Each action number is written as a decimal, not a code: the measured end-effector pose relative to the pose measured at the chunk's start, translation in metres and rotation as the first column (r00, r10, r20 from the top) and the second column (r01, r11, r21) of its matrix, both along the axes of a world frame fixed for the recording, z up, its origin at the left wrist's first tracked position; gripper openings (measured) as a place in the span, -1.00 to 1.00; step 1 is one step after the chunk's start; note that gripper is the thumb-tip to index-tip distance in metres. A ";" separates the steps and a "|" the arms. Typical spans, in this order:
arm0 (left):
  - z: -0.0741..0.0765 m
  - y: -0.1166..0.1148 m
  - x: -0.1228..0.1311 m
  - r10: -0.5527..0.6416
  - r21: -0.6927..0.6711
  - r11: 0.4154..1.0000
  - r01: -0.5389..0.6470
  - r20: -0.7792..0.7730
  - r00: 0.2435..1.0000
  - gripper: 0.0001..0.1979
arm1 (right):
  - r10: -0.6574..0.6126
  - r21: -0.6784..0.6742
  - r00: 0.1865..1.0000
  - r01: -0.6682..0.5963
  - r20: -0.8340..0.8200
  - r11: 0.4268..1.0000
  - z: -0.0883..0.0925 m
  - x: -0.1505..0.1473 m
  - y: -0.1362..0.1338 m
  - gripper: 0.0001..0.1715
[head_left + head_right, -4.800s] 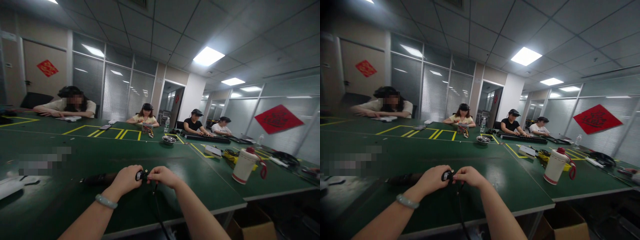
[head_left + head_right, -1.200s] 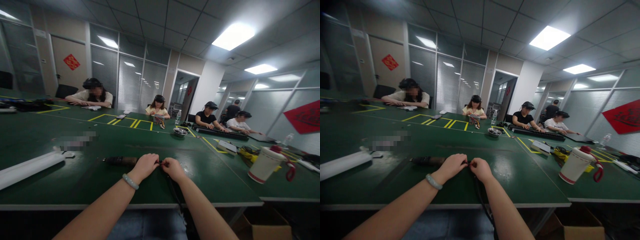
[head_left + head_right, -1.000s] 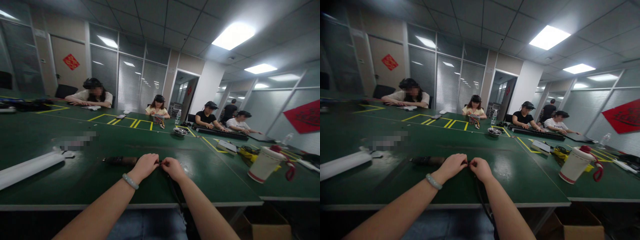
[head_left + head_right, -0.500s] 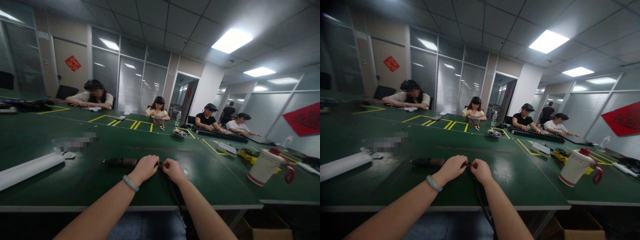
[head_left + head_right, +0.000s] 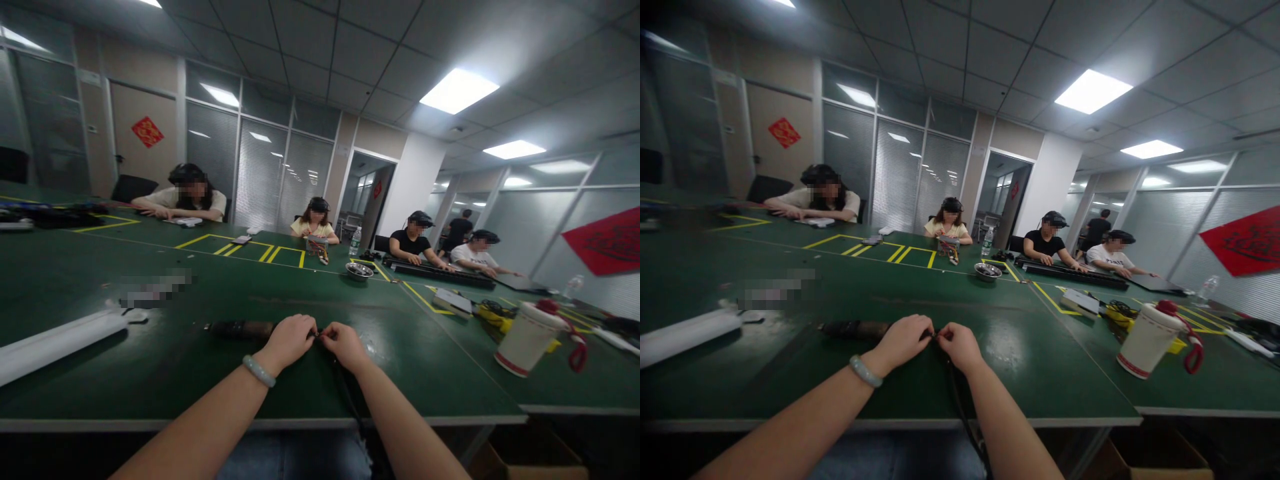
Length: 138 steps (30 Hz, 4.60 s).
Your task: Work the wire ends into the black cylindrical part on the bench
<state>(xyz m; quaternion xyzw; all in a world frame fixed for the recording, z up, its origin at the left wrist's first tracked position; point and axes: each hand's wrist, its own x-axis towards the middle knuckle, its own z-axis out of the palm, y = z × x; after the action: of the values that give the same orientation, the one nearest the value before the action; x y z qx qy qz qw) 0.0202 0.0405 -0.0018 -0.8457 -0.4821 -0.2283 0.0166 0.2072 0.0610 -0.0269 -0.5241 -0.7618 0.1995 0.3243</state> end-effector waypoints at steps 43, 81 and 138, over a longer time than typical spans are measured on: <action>-0.003 0.000 0.002 0.022 -0.042 0.999 -0.020 0.071 0.997 -0.91 | -0.008 0.000 1.000 0.008 -0.025 1.000 -0.002 -0.001 0.000 -0.86; 0.002 -0.001 0.004 0.031 -0.067 0.997 -0.027 0.061 0.998 -0.90 | -0.033 -0.089 0.998 0.029 -0.045 0.996 0.003 -0.002 -0.003 -0.85; 0.018 -0.020 -0.004 -0.162 0.041 0.987 0.158 0.160 0.974 -0.75 | -0.419 0.055 0.724 0.468 0.549 0.882 0.026 0.091 0.018 -0.76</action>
<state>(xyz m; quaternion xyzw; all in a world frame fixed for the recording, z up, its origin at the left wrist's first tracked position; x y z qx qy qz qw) 0.0164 0.0208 0.0163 -0.8600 -0.4089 -0.3039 -0.0296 0.2984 0.0788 -0.0010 -0.7390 -0.6648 -0.0086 0.1087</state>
